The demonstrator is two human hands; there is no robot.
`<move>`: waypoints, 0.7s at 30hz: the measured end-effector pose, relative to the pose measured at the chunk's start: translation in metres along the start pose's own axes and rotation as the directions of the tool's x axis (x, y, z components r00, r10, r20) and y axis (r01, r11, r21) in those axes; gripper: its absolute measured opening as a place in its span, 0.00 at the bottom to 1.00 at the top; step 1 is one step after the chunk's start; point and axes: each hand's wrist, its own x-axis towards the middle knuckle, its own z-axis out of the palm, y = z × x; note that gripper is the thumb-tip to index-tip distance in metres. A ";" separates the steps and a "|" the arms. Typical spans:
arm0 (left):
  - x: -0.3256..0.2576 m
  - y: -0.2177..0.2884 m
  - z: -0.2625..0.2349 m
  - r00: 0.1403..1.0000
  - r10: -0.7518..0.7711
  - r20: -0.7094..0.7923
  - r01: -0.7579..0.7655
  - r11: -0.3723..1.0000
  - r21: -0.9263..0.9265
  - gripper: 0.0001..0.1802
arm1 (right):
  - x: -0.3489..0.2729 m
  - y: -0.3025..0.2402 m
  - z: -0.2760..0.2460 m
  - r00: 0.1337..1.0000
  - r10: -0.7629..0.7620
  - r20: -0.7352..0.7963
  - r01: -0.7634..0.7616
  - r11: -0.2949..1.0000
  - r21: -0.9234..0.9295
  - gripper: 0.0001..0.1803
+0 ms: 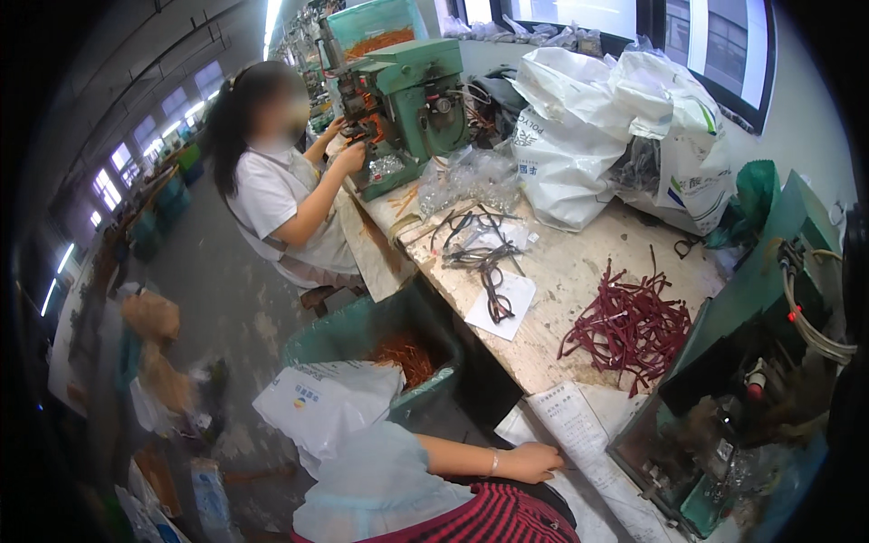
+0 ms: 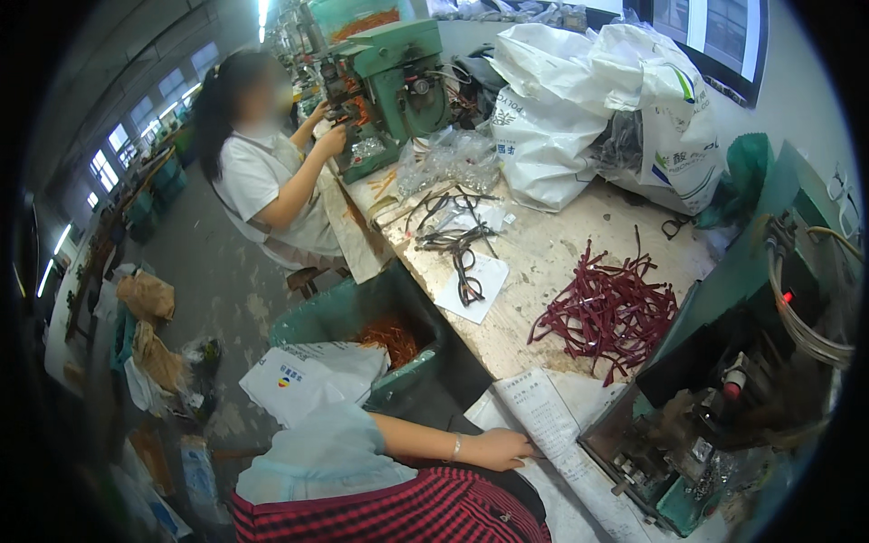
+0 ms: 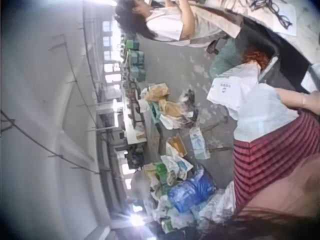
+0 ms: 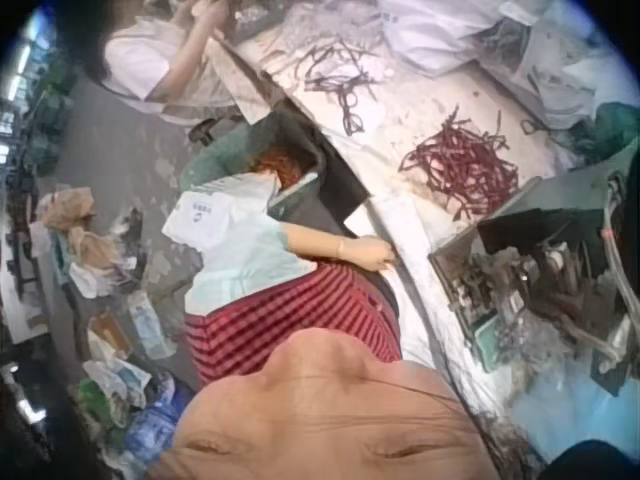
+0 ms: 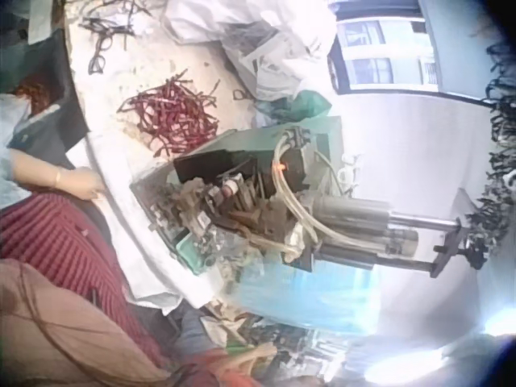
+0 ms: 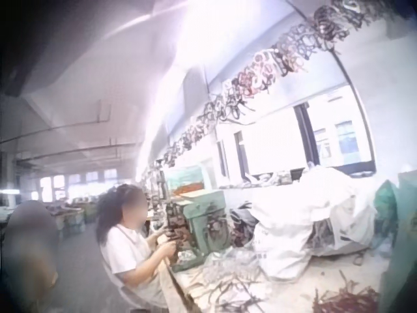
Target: The person repeatedly inserts red cord pieces into a press machine, attaches small metal components, and collects the finished items. The process is continuous and repetitive, with the person handling the cords and components by hand.
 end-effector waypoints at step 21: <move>-0.014 0.166 -0.099 0.849 -0.156 -0.505 -0.093 0.896 -0.434 0.07 | -0.148 0.090 -0.122 0.952 0.231 0.200 -0.278 0.926 0.254 0.12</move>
